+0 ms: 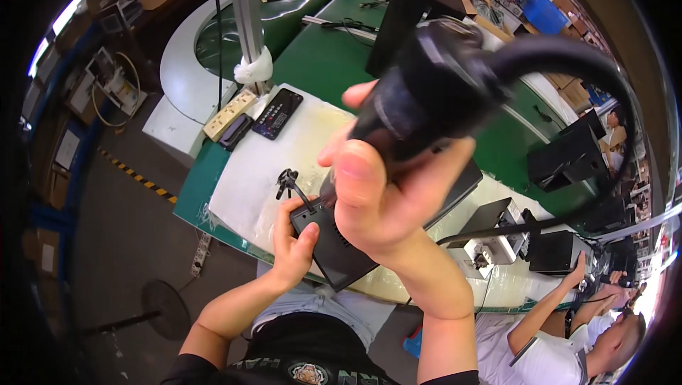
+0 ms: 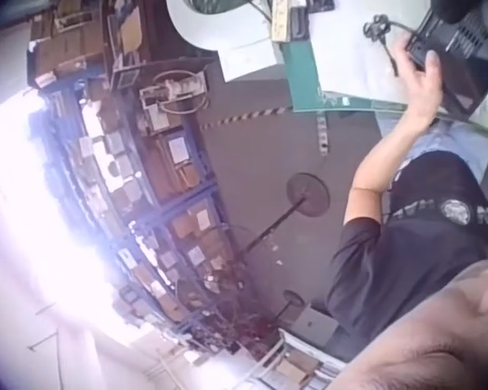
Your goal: Assembling electronic housings by attaching panels with an electric screwdriver on a factory line.
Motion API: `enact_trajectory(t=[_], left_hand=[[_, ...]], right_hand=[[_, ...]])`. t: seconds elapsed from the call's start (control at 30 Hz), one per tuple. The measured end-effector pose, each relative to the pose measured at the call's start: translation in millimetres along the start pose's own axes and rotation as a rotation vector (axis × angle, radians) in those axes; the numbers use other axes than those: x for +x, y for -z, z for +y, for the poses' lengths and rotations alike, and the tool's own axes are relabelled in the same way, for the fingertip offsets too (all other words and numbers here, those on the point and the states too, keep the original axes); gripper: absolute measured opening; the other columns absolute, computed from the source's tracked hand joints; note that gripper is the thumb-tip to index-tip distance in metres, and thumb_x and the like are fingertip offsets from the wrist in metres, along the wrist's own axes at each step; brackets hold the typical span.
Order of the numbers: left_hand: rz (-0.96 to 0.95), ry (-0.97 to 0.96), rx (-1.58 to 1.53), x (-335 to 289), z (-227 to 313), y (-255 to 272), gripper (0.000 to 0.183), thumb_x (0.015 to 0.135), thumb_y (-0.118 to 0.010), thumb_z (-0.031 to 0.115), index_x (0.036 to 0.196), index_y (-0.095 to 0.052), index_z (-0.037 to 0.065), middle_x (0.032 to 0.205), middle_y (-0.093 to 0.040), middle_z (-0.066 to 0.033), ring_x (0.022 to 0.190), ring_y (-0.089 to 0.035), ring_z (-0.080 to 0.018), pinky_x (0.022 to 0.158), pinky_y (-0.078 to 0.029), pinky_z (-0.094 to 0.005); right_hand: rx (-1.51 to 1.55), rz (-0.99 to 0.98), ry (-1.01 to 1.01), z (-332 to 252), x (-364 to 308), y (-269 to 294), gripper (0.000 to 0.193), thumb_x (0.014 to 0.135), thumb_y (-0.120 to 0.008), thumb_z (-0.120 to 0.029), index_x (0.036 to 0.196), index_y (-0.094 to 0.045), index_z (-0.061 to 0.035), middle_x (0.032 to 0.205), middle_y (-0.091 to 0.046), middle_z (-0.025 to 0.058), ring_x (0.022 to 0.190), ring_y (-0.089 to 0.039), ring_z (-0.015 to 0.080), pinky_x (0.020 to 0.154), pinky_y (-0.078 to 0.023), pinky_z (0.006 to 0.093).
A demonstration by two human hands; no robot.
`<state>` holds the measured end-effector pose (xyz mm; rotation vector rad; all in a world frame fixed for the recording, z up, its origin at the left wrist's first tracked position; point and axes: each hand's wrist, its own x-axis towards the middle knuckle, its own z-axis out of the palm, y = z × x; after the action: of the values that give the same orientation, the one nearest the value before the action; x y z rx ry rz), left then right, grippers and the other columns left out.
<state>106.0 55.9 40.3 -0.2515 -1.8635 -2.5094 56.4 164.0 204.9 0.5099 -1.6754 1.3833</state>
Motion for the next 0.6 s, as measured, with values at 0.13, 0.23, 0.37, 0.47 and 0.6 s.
enact_trajectory(t=[0.13,0.23,0.37,0.47,0.6], left_hand=[[0.014,-0.005,-0.016,0,-2,2,0.039,0.087,-0.058,0.005,0.123,-0.045,-0.001,0.092,-0.053,-0.0035,0.069,-0.051,-0.0066,0.063,-0.043,-0.0227],[0.029,0.011,-0.030,2,-7,2,0.038,0.087,-0.058,0.004,0.122,-0.045,-0.001,0.097,-0.052,-0.0043,0.070,-0.051,-0.0067,0.063,-0.043,-0.0231],[0.043,-0.042,0.019,2,-10,1,0.037,0.086,-0.058,0.004,0.121,-0.046,-0.002,0.101,-0.051,-0.0047,0.071,-0.050,-0.0070,0.063,-0.043,-0.0235],[0.041,-0.024,-0.020,0,-2,0,0.037,0.086,-0.058,0.004,0.121,-0.046,-0.001,0.097,-0.052,-0.0040,0.071,-0.050,-0.0071,0.064,-0.043,-0.0234],[0.039,-0.017,-0.038,-1,-11,0,0.037,0.088,-0.057,0.005,0.122,-0.045,0.001,0.088,-0.052,-0.0021,0.068,-0.049,-0.0057,0.061,-0.041,-0.0214]], right_hand=[[0.105,-0.047,-0.020,10,-4,-10,0.061,0.095,-0.053,-0.047,0.122,-0.029,0.0028,0.102,-0.056,0.0164,0.055,-0.059,0.0146,0.046,-0.047,0.0250],[0.123,-0.068,-0.020,16,-1,-11,0.059,0.095,-0.054,-0.046,0.119,-0.031,0.0027,0.100,-0.057,0.0155,0.053,-0.058,0.0136,0.044,-0.045,0.0244],[0.178,-0.079,-0.033,16,-3,-15,0.054,0.095,-0.055,-0.043,0.117,-0.033,0.0013,0.098,-0.058,0.0159,0.052,-0.057,0.0130,0.043,-0.045,0.0242],[0.212,-0.104,-0.021,18,-7,-16,0.053,0.095,-0.057,-0.040,0.118,-0.033,0.0006,0.098,-0.058,0.0168,0.053,-0.058,0.0132,0.044,-0.046,0.0243],[0.243,-0.119,-0.010,17,-11,-14,0.058,0.095,-0.057,-0.041,0.124,-0.030,0.0014,0.102,-0.058,0.0192,0.055,-0.059,0.0141,0.047,-0.048,0.0257]])
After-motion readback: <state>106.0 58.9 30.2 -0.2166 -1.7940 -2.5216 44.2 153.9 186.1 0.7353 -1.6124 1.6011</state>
